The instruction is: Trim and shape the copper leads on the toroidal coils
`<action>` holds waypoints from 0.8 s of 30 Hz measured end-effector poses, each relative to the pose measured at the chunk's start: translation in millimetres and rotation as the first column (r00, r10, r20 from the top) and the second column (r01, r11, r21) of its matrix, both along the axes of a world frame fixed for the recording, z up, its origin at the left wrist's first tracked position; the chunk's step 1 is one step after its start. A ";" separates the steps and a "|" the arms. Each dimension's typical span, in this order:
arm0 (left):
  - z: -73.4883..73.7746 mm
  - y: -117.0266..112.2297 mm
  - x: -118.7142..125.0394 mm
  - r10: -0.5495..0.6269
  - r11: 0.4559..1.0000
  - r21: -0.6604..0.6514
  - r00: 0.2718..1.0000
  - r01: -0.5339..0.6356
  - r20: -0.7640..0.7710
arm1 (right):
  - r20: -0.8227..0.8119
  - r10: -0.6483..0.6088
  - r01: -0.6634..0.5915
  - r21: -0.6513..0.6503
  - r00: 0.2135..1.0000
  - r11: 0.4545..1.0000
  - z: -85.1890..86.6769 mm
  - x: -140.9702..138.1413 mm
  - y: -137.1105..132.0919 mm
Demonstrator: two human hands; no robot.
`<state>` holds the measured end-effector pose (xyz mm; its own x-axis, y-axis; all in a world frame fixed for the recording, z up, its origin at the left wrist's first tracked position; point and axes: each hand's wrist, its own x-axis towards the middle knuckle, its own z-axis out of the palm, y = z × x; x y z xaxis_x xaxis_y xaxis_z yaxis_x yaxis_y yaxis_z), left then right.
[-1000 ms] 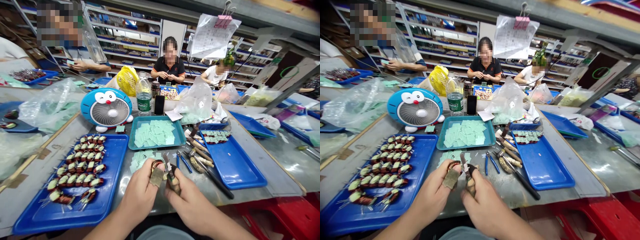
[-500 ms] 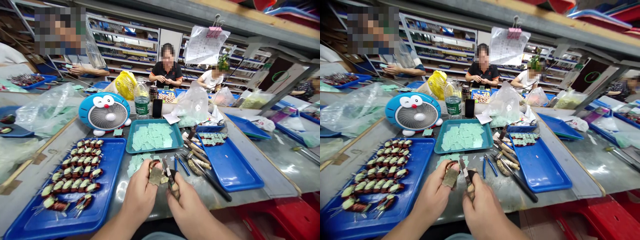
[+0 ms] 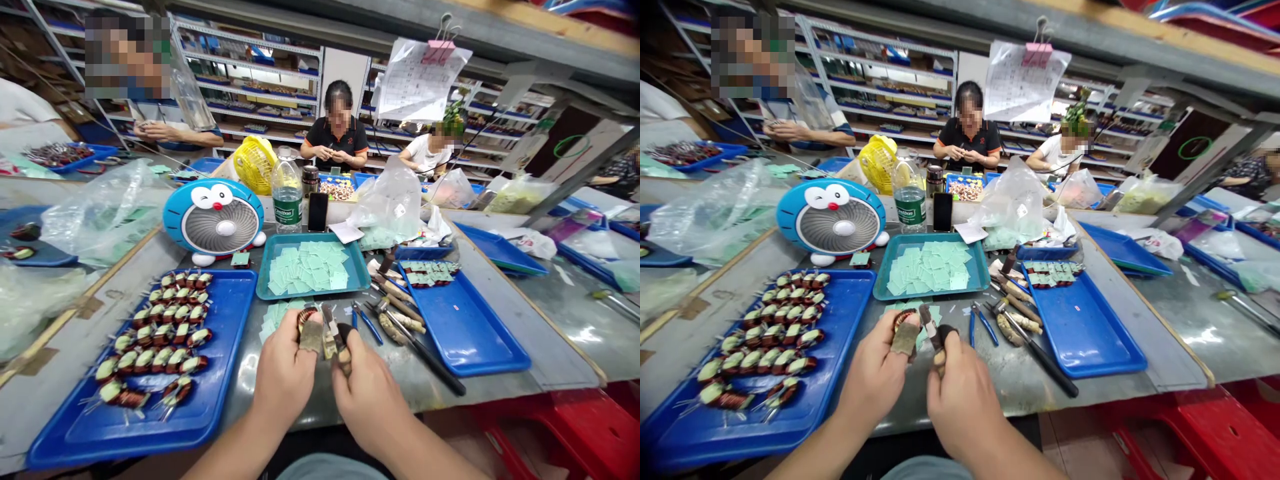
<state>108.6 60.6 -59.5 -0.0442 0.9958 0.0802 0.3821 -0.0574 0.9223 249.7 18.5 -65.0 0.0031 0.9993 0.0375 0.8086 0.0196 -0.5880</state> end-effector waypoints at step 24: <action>-16.6 -2.2 -24.9 -0.257 0.831 -0.131 0.581 0.541 0.773 | 0.078 0.068 -0.085 0.247 0.995 0.965 -26.5 47.6 -34.4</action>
